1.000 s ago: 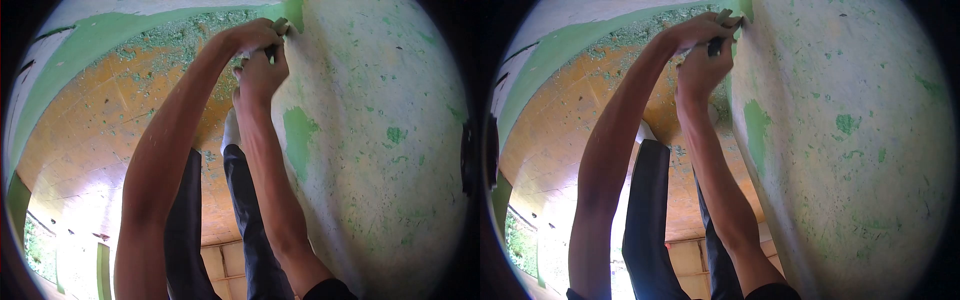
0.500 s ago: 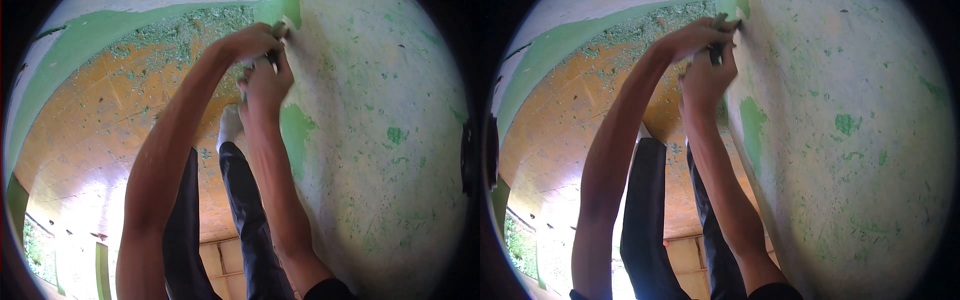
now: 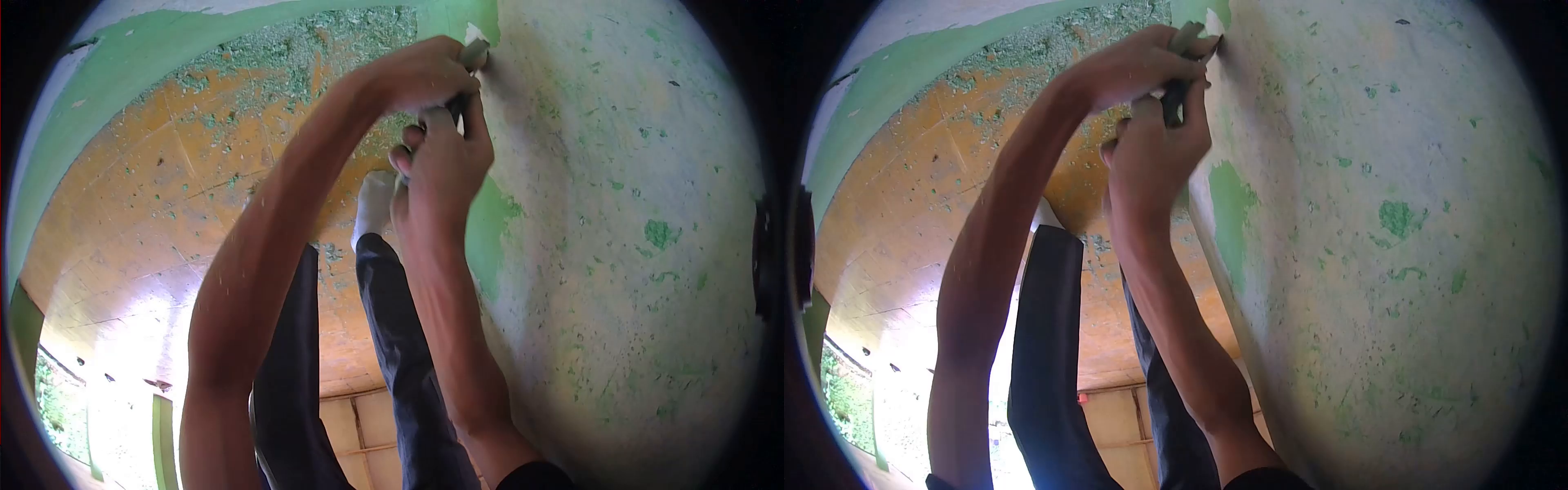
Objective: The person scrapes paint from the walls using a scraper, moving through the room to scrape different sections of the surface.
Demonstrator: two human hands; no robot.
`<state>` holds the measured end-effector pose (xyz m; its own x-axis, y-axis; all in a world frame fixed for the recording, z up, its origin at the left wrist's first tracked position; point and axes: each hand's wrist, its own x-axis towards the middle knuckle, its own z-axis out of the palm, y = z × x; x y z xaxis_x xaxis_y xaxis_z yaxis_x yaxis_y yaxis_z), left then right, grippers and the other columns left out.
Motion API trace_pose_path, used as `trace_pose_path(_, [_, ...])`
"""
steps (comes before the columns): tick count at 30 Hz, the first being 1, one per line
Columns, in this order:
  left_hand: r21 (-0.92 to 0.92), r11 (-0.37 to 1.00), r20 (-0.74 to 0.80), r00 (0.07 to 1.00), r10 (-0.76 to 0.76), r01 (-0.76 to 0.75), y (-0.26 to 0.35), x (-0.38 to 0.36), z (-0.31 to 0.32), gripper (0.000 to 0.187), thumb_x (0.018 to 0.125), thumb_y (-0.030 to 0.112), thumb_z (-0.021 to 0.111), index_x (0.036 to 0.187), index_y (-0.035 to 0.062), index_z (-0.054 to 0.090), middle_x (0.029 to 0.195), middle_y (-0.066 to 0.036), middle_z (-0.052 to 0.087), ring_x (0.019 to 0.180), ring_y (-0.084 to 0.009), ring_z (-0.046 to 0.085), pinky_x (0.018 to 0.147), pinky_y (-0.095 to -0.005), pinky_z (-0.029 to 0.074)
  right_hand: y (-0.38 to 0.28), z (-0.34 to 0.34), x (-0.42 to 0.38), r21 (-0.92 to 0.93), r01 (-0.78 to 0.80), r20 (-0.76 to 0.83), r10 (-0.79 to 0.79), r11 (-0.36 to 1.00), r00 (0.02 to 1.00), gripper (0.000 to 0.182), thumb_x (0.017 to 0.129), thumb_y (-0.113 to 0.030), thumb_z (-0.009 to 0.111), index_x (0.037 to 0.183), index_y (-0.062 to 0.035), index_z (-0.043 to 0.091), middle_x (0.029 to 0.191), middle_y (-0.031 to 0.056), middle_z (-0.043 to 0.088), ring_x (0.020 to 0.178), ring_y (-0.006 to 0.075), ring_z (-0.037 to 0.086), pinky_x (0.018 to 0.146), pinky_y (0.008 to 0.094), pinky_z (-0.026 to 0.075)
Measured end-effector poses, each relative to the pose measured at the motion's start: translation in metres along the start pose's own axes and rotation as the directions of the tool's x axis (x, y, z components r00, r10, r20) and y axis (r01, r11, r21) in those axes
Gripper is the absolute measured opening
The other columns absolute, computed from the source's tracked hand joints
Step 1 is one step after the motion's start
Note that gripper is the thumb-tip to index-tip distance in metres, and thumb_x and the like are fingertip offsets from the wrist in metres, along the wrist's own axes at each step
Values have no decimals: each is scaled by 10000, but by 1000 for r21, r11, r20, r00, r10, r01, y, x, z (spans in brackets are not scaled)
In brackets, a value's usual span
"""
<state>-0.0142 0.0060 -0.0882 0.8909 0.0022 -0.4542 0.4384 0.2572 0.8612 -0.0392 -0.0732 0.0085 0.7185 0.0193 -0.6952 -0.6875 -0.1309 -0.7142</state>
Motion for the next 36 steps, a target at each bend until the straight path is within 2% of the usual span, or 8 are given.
trace_pose_path(5, [-195,979,-73,994,-82,66,-22,39,-25,246,774,162,604,922,-27,656,759,-77,646,679,-146,586,605,-319,461,24,23,42,63,102,72,-107,993,992,366,849,-24,505,1206,-80,568,798,-18,518,616,68,436,512,216,369])
trace_pose_path(9, [84,996,36,999,32,-35,2,1,0,194,863,181,622,919,-4,642,780,8,593,691,-82,521,648,-276,434,1,7,8,-4,-6,-29,6,1000,1000,382,846,-30,514,1218,-97,567,882,-13,544,634,72,448,520,223,378])
trace_pose_path(15, [-189,977,-22,994,-108,102,-24,20,-19,186,868,191,620,906,11,638,774,12,589,692,-77,522,658,-271,436,39,24,35,94,103,-33,-100,990,994,424,854,-23,508,1268,-107,540,830,-21,512,608,60,429,490,222,363])
trace_pose_path(19, [95,995,26,999,-35,32,-13,5,0,222,863,183,640,969,-11,622,823,-4,620,701,-78,553,646,-260,478,6,-4,1,11,-67,3,67,998,998,432,854,-21,495,1277,-99,533,875,-10,539,620,60,426,484,219,347])
trace_pose_path(22, [-168,982,112,992,-63,81,-32,22,-19,239,874,221,629,968,1,611,812,-3,607,745,-78,552,724,-287,478,34,14,29,19,36,-15,-36,999,999,450,854,-19,494,1295,-97,523,905,-6,550,634,56,430,481,217,349])
trace_pose_path(27, [185,982,106,994,16,-36,-2,-10,-1,306,864,268,615,933,-29,639,784,-17,599,747,-102,536,703,-312,457,16,-3,-3,-74,-14,-50,10,997,999,429,851,-23,504,1274,-88,532,874,-9,533,622,72,435,492,227,360])
trace_pose_path(32, [131,984,-36,993,-114,118,-71,50,-25,344,835,285,629,914,-49,648,829,-92,667,716,-157,595,637,-359,470,94,16,84,-28,357,25,-356,934,934,345,870,-52,499,1202,-118,567,743,-31,466,548,52,392,430,217,307])
trace_pose_path(36, [431,889,96,972,-215,154,-87,27,15,380,781,239,604,980,-84,627,818,-218,660,715,-282,633,655,-419,489,96,-32,51,2,-109,0,109,994,994,233,869,-62,519,1090,-119,562,700,-36,447,515,45,380,413,217,291])
